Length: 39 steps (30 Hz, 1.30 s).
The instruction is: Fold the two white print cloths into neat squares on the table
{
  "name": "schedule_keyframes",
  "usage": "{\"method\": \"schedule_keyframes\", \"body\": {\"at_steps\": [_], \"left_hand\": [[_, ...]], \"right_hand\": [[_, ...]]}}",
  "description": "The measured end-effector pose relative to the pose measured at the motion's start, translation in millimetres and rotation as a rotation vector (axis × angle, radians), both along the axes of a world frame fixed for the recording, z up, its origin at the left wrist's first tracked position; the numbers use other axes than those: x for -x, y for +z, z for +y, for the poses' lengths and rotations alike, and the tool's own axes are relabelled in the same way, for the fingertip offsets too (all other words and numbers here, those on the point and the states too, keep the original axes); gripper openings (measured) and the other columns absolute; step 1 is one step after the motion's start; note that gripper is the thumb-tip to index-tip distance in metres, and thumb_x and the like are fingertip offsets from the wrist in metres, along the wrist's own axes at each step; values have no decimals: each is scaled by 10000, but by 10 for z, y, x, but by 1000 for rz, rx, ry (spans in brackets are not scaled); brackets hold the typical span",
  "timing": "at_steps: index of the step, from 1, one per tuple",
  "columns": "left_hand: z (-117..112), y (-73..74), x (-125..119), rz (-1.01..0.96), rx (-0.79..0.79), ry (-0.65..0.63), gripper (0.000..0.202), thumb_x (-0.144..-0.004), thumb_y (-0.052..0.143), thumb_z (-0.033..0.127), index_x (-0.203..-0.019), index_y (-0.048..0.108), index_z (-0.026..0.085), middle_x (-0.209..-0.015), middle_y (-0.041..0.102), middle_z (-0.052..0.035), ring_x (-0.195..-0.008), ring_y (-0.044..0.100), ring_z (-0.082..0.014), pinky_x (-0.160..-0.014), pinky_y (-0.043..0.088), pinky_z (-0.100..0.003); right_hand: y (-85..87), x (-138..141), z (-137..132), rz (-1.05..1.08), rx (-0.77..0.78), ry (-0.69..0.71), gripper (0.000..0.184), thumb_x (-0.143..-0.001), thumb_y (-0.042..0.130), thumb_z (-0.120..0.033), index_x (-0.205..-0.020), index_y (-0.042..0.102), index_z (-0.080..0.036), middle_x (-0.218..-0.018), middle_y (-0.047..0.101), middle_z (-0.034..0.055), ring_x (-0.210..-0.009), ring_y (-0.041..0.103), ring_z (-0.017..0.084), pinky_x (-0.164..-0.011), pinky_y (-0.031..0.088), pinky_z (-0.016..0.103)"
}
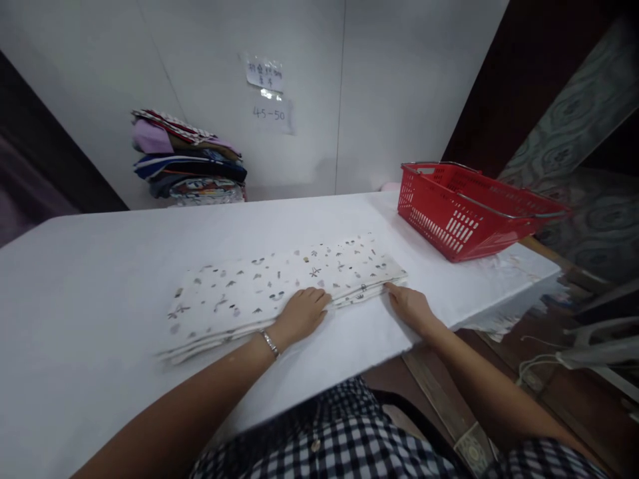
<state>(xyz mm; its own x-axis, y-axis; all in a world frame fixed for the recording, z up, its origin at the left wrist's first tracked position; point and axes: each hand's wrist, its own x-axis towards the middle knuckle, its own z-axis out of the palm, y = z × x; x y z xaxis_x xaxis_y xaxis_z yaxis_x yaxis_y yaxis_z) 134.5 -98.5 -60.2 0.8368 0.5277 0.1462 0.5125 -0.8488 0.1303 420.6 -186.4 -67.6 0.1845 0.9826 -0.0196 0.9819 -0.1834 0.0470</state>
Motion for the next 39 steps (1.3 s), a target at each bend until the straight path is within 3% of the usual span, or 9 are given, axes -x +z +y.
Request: {"method": "schedule_keyframes", "body": {"at_steps": [5,8,11,18,25,32,39], "left_hand": [[-27,-70,-77,65,-57,12,465,-857,314,81,-1293,398,219,-1124,571,-96,-1024,511,-223,-847,402,-372],[-12,-87,-105,84,-43,55,451,-850,315,71,-1265,424,212,-1110,590,-103,-990,544,-223,-799,425,-364],[-4,-88,-121,86,-38,106,407,-851,332,90,-1221,453,205,-1084,615,-99,-961,566,-227,-754,439,-357],[-64,-56,-105,52,-22,112,388,-855,334,88,-1206,453,204,-1077,624,-88,-987,564,-225,-768,425,-350],[-141,66,-202,26,-58,133,267,-875,460,305,-1115,494,195,-1122,562,-88,-999,507,-240,-757,421,-353],[-91,55,-458,40,-62,141,161,-891,424,227,-956,560,172,-1002,585,-74,-954,510,-223,-777,404,-353],[-49,66,-465,12,-8,196,184,-905,404,250,-927,573,181,-958,588,-61,-910,526,-198,-755,400,-324]], "right_hand": [[-3,-112,-55,53,-156,-36,362,-899,336,-240,-1187,550,-193,-1097,648,77,-972,602,189,-808,432,277],[7,-131,-61,84,-267,-57,338,-895,353,-226,-1150,571,-183,-1130,616,73,-990,577,176,-833,429,268],[31,-124,-43,84,-337,16,315,-884,384,-205,-1132,578,-195,-1157,570,70,-1030,534,173,-824,437,263],[61,-97,95,79,-278,108,325,-907,375,-256,-1155,581,-217,-1205,533,65,-1104,476,190,-825,427,260],[36,-142,163,137,-310,81,322,-924,340,-268,-1070,622,-213,-1155,576,45,-1043,521,166,-847,423,256],[-44,-205,93,167,-310,199,318,-911,375,-244,-1147,582,-197,-1182,554,60,-1045,532,164,-849,436,254],[-110,-257,142,141,-332,255,284,-902,428,-269,-1133,589,-229,-1128,575,59,-982,566,176,-769,470,263]]}}
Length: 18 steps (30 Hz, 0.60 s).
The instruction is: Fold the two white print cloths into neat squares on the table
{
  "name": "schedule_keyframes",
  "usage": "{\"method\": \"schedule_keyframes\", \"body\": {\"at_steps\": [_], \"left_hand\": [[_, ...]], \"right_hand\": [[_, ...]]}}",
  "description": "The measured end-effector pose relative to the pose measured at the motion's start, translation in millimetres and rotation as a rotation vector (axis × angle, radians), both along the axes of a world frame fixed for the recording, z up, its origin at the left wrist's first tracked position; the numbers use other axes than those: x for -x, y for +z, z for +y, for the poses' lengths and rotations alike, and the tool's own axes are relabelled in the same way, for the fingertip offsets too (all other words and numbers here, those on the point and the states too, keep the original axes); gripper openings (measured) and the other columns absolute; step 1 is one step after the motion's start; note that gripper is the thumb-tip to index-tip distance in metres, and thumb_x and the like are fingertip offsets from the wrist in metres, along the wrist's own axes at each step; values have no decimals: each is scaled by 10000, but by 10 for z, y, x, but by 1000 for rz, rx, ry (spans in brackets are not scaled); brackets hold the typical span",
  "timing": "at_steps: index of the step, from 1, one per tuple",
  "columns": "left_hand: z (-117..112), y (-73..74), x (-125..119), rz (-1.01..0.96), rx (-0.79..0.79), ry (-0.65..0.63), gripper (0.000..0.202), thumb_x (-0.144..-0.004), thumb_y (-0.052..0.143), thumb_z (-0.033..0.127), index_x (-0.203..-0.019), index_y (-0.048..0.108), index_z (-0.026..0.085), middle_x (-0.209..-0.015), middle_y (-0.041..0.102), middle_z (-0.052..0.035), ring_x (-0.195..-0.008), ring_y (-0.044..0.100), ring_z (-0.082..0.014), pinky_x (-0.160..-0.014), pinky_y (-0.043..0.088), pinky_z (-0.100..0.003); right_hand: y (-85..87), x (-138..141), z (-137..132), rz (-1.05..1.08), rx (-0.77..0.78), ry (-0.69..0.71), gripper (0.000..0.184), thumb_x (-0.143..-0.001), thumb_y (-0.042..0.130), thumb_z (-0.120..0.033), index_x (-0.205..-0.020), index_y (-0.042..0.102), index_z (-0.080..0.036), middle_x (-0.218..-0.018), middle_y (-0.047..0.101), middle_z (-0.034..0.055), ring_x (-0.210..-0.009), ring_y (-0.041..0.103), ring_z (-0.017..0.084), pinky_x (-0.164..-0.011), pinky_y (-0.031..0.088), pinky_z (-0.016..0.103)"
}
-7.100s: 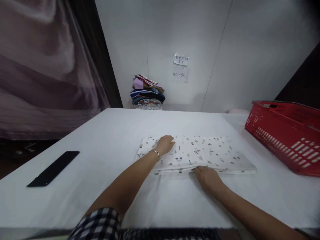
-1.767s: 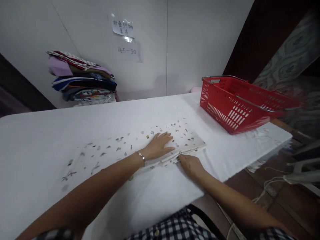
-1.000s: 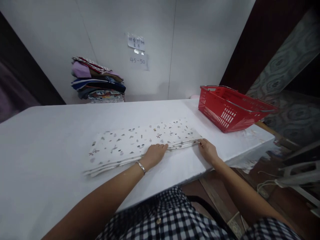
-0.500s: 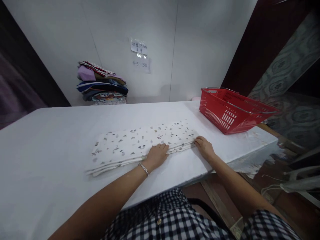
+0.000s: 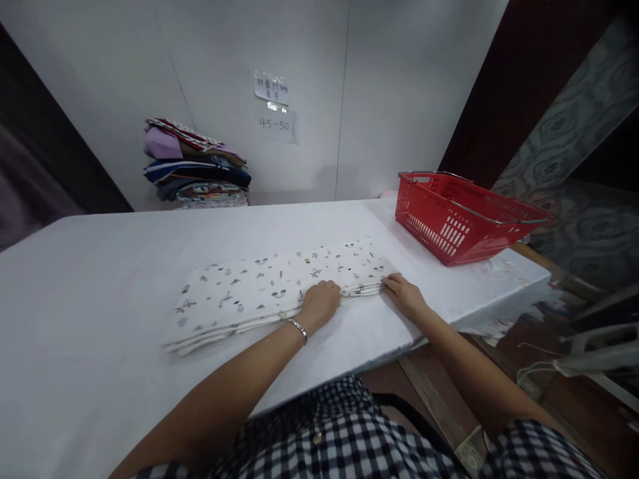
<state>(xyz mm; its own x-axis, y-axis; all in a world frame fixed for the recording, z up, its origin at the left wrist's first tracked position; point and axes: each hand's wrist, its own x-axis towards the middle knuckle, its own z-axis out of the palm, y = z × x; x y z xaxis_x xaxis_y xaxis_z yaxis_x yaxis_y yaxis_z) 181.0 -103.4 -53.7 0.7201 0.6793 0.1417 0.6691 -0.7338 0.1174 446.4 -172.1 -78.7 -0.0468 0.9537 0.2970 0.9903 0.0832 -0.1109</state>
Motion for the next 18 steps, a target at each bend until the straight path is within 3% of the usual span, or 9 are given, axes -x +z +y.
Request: {"method": "schedule_keyframes", "body": {"at_steps": [11,18], "left_hand": [[-27,-35,-10,-13,-22,-51,223,-868,495,346,-1033,531,201,-1025,556,-64,-970,493,-218,-793,387,-341],[17,-2,-101,-1,34,53,223,-915,381,286,-907,574,176,-955,585,-66,-918,533,-202,-762,401,-325]], "right_hand": [[95,48,97,-8,31,-20,277,-922,380,-258,-1021,635,-221,-1083,599,53,-937,577,172,-717,453,258],[61,6,17,-22,29,64,287,-912,396,-278,-1124,580,-221,-1161,560,67,-995,557,168,-785,460,270]]}}
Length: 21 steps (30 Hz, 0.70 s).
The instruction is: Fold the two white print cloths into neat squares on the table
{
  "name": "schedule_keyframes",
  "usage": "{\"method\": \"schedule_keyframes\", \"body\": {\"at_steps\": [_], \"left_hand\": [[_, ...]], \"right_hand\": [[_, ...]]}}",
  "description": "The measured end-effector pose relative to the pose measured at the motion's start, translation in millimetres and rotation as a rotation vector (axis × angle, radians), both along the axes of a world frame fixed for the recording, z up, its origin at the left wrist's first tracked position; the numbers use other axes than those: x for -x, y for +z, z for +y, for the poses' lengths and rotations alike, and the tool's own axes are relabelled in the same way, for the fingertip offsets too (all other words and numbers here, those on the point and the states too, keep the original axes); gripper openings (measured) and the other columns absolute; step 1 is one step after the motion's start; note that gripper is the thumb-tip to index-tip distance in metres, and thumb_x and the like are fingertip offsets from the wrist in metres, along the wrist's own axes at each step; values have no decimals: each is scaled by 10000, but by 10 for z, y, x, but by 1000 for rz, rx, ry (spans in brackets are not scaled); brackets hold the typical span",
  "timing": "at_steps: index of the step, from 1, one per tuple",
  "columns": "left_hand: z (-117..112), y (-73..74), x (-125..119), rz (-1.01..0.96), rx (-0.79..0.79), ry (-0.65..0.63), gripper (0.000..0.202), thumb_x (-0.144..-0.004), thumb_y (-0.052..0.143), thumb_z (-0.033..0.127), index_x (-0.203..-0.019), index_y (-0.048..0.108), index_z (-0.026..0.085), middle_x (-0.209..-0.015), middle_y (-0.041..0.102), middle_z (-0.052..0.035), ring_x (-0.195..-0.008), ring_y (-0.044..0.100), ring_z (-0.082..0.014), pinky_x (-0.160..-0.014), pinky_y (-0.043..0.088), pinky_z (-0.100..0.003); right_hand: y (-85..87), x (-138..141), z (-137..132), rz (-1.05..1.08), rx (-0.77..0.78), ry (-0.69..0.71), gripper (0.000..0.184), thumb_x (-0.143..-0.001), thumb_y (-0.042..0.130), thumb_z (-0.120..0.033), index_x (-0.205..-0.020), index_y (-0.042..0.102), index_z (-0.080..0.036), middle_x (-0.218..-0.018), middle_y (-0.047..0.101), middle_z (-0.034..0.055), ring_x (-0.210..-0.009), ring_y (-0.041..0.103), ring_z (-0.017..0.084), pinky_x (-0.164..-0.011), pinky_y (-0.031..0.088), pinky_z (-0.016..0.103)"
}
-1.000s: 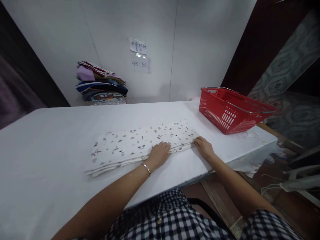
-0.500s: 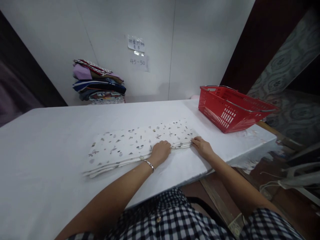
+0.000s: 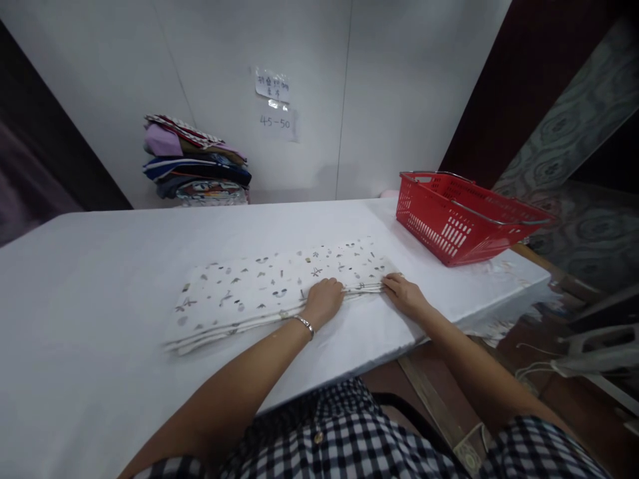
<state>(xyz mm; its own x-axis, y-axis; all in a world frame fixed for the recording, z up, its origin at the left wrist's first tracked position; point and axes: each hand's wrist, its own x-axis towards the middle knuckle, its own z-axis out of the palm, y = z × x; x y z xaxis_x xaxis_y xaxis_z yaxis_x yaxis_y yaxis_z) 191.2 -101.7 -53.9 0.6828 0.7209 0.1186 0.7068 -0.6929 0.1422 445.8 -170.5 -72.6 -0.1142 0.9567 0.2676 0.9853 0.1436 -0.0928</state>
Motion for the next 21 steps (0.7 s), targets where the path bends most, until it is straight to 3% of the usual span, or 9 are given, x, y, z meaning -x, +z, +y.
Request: {"method": "schedule_keyframes", "body": {"at_steps": [5,11,14,18,21], "left_hand": [[17,2,-3,-27,12,25,254,-925,348,301,-903,567,174,-949,594,-67,-906,545,-207,-744,408,-330],[30,7,-6,-10,27,36,227,-914,377,304,-918,564,176,-951,591,-69,-905,544,-208,-741,412,-328],[17,-22,-24,-29,-42,-15,206,-885,442,285,-1046,527,190,-1007,570,-67,-935,526,-212,-756,411,-331],[-4,-51,-151,-50,-86,-98,402,-872,464,245,-1264,376,228,-1096,543,-69,-984,504,-213,-771,412,-336],[24,-42,-310,-32,-22,-94,318,-882,441,239,-1199,444,214,-1073,561,-72,-1007,508,-220,-789,414,-341]], "right_hand": [[12,-22,-20,-23,24,19,340,-891,440,-320,-1205,528,-225,-1205,539,79,-1017,552,179,-783,470,277],[42,16,58,13,-14,-78,300,-924,363,-286,-1100,601,-229,-1124,588,58,-959,572,174,-758,456,263],[57,45,90,15,-18,-123,287,-917,381,-293,-1086,609,-246,-1110,591,43,-931,575,173,-722,442,253],[77,79,100,-36,-40,-217,278,-908,401,-333,-1083,609,-274,-1097,569,41,-831,574,163,-625,405,245],[66,108,72,-61,-58,-267,260,-904,410,-352,-1037,616,-265,-1002,575,39,-775,564,154,-586,376,237]]}}
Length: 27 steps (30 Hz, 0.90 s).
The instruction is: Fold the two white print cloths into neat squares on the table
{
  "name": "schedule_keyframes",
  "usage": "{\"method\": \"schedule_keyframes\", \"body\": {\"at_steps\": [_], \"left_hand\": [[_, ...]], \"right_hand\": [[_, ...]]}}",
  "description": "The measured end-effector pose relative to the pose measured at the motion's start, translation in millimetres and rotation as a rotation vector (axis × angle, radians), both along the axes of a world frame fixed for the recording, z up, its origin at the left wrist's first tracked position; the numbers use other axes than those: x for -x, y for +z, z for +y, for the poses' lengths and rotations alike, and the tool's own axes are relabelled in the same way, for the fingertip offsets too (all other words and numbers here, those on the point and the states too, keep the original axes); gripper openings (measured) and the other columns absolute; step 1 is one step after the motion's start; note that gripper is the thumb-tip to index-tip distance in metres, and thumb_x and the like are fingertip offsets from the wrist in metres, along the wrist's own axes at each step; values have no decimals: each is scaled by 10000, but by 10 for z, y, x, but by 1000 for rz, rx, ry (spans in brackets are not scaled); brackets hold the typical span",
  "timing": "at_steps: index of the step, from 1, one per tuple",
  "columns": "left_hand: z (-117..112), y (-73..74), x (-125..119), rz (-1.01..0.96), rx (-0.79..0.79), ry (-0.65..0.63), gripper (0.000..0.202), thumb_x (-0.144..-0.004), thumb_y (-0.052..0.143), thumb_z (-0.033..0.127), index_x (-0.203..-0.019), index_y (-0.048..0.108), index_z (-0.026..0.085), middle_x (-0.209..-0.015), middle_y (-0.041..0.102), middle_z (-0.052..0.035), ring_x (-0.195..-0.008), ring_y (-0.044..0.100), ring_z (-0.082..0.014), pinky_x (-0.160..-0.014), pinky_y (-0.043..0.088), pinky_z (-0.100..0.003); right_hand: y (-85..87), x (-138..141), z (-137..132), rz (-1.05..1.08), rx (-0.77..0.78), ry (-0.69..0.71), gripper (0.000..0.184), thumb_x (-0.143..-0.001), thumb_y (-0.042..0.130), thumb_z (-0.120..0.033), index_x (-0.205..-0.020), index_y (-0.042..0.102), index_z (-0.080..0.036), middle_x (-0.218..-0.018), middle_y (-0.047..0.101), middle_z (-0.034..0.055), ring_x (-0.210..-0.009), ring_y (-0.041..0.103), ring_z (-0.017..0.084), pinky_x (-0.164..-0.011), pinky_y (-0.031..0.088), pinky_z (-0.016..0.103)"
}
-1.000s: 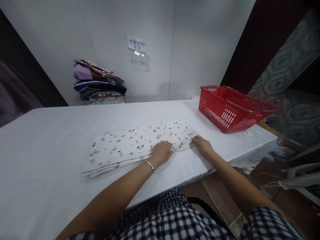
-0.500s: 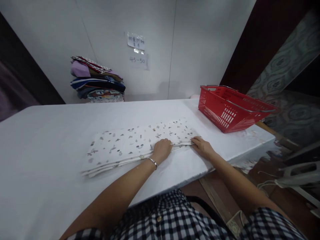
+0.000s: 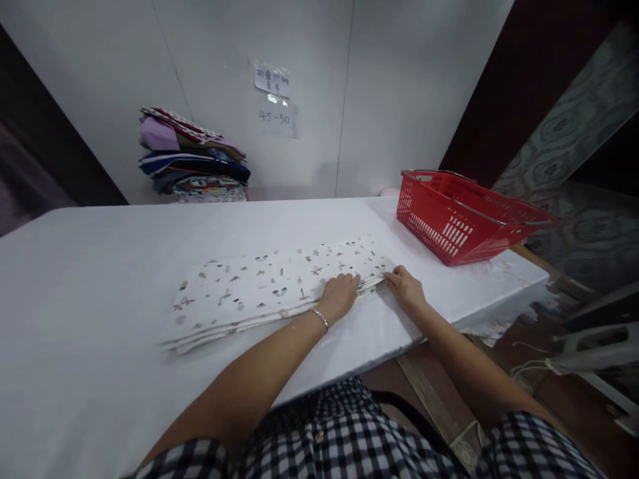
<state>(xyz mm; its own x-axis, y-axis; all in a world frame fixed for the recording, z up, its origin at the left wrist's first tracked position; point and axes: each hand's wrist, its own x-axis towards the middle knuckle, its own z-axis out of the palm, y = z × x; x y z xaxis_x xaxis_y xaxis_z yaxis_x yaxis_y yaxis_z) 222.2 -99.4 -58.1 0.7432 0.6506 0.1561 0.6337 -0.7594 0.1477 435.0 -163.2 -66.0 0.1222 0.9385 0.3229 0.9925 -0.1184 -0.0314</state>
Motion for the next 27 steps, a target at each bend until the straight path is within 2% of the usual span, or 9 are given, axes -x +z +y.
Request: {"method": "schedule_keyframes", "body": {"at_steps": [2,5,9,12,18,24,27], "left_hand": [[45,15,-88,15,54,33,213,-893,413,240,-1065,528,193,-1017,584,-75,-990,528,-221,-782,421,-338],[122,37,-141,13,93,85,209,-904,375,245,-969,564,185,-969,606,-75,-942,564,-211,-754,432,-325],[162,59,-115,5,123,120,221,-905,368,271,-963,565,190,-983,618,-71,-935,580,-206,-739,440,-314],[144,73,-97,5,131,126,221,-902,370,281,-961,565,195,-996,622,-68,-944,579,-205,-741,443,-313],[134,66,-98,-15,130,109,223,-895,371,279,-952,572,199,-995,622,-63,-929,578,-202,-748,439,-318],[155,39,-86,-17,127,88,207,-886,388,285,-946,569,206,-990,621,-54,-932,576,-203,-743,439,-319],[147,27,-86,-13,123,71,208,-886,390,290,-937,572,204,-976,623,-52,-923,578,-206,-732,443,-319]], "right_hand": [[-35,28,-45,21,-27,-11,251,-907,403,-335,-1002,613,-235,-940,586,38,-771,565,153,-596,382,236],[-117,83,-131,79,-46,66,239,-908,388,-283,-943,611,-202,-898,603,42,-808,571,153,-652,408,236],[-167,156,-161,80,29,174,269,-915,370,-282,-987,626,-236,-909,623,38,-817,579,156,-676,427,240],[-126,186,-87,44,100,153,298,-925,355,-306,-1063,616,-266,-980,633,41,-846,589,163,-675,436,247],[-79,172,52,-47,206,147,329,-937,327,-312,-1056,626,-246,-1022,630,66,-855,600,173,-678,429,257],[-128,51,-30,-36,89,244,311,-946,316,-274,-981,616,-195,-978,625,70,-866,583,164,-702,424,245],[-143,-17,-112,-25,84,295,316,-952,299,-258,-966,607,-191,-965,624,72,-847,579,156,-710,429,240]]}}
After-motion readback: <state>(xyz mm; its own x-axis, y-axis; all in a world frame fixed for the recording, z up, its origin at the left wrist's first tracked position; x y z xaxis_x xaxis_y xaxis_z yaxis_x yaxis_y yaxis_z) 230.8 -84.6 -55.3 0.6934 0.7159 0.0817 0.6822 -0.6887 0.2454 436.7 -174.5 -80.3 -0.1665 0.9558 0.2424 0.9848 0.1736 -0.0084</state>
